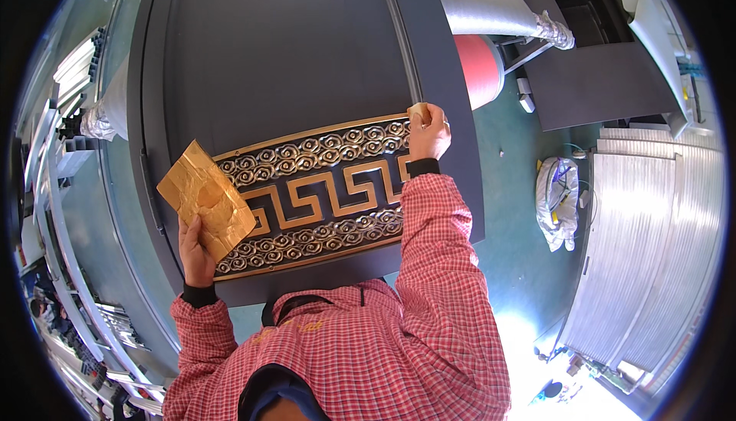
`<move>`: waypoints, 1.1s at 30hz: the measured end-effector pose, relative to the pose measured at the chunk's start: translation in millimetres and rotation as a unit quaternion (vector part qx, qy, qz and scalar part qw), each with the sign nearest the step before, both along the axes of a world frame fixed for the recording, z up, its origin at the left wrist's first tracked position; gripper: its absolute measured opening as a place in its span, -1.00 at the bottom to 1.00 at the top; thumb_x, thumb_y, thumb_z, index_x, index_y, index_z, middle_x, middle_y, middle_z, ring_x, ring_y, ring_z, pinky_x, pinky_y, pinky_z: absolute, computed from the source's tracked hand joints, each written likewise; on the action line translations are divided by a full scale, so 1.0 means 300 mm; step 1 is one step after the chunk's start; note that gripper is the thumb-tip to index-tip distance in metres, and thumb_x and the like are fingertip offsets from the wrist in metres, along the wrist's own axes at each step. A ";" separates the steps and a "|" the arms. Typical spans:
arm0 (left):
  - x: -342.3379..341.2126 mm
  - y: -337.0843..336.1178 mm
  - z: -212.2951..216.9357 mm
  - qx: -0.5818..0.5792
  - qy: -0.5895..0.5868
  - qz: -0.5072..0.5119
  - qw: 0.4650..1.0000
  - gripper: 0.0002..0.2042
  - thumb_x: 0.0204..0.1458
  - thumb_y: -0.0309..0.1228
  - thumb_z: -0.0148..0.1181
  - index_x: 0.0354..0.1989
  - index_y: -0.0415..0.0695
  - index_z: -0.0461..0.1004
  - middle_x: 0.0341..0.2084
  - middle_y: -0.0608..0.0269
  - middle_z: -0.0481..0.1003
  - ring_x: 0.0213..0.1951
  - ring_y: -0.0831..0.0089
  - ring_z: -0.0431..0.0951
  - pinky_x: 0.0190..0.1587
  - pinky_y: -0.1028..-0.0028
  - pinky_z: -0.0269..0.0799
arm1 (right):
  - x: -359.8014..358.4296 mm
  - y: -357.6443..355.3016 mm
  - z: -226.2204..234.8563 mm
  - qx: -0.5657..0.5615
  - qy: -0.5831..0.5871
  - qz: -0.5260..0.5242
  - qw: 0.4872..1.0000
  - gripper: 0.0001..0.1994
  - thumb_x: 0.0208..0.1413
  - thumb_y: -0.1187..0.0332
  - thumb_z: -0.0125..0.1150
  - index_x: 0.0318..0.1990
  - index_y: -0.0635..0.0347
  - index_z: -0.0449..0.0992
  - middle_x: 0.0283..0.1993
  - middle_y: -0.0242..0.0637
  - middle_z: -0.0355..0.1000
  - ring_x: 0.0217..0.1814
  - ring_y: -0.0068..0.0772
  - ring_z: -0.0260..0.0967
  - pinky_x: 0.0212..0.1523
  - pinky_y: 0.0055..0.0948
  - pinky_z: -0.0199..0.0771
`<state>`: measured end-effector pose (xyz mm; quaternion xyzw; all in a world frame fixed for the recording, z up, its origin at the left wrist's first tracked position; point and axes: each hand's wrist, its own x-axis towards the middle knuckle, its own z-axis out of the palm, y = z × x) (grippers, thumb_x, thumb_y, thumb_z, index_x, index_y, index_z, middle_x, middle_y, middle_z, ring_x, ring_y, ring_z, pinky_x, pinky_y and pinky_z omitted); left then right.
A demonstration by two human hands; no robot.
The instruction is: The person applies gold leaf to a decorative panel with a Greek key pattern. They hold a sheet of gold leaf in one hand and use a small tool in the other to press and smooth the leaf into the patterned recesses.
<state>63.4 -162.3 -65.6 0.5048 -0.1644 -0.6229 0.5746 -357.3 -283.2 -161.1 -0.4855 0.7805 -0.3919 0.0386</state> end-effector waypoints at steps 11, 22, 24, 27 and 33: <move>-0.014 -0.020 0.005 0.006 0.011 -0.012 1.000 -0.59 0.22 -0.51 -0.14 0.26 -0.19 0.08 0.12 0.13 0.31 0.09 0.34 0.41 0.13 0.37 0.38 | 0.201 0.009 0.032 -0.013 -0.055 0.057 0.997 -0.84 0.04 0.36 0.27 -0.22 0.10 0.47 -0.41 -0.35 0.51 -0.45 -0.42 0.47 -0.40 -0.35 0.52; -0.001 -0.022 0.001 0.002 0.022 -0.009 1.000 -0.58 0.23 -0.51 -0.14 0.27 -0.16 0.06 0.11 0.10 0.31 0.07 0.31 0.43 0.09 0.35 0.44 | 0.533 0.053 0.075 0.066 -0.067 0.207 0.974 -0.82 -0.02 0.35 0.29 -0.24 0.08 0.48 -0.44 -0.26 0.49 -0.33 -0.25 0.48 -0.33 -0.26 0.48; 0.016 -0.012 0.002 0.003 0.026 -0.009 1.000 -0.58 0.23 -0.52 -0.14 0.27 -0.16 0.07 0.11 0.09 0.31 0.08 0.31 0.43 0.09 0.35 0.44 | 0.428 0.009 0.095 0.038 -0.107 0.141 0.983 -0.83 -0.02 0.37 0.29 -0.25 0.13 0.48 -0.42 -0.23 0.50 -0.39 -0.24 0.49 -0.37 -0.29 0.51; 0.023 -0.011 0.005 0.004 0.039 -0.012 0.999 -0.59 0.23 -0.53 -0.16 0.27 -0.16 0.06 0.12 0.08 0.31 0.08 0.29 0.43 0.10 0.34 0.43 | 0.251 -0.014 0.028 -0.027 0.038 0.048 0.998 -0.84 -0.01 0.41 0.27 -0.26 0.14 0.47 -0.43 -0.23 0.50 -0.48 -0.29 0.48 -0.49 -0.33 0.50; 0.043 -0.014 0.022 -0.003 0.040 -0.006 0.999 -0.59 0.23 -0.55 -0.16 0.26 -0.18 0.06 0.11 0.07 0.31 0.08 0.29 0.42 0.09 0.34 0.44 | 0.665 0.112 0.056 0.109 -0.170 0.271 0.941 -0.77 -0.02 0.41 0.27 -0.15 0.10 0.49 -0.33 -0.31 0.51 -0.35 -0.36 0.49 -0.33 -0.41 0.49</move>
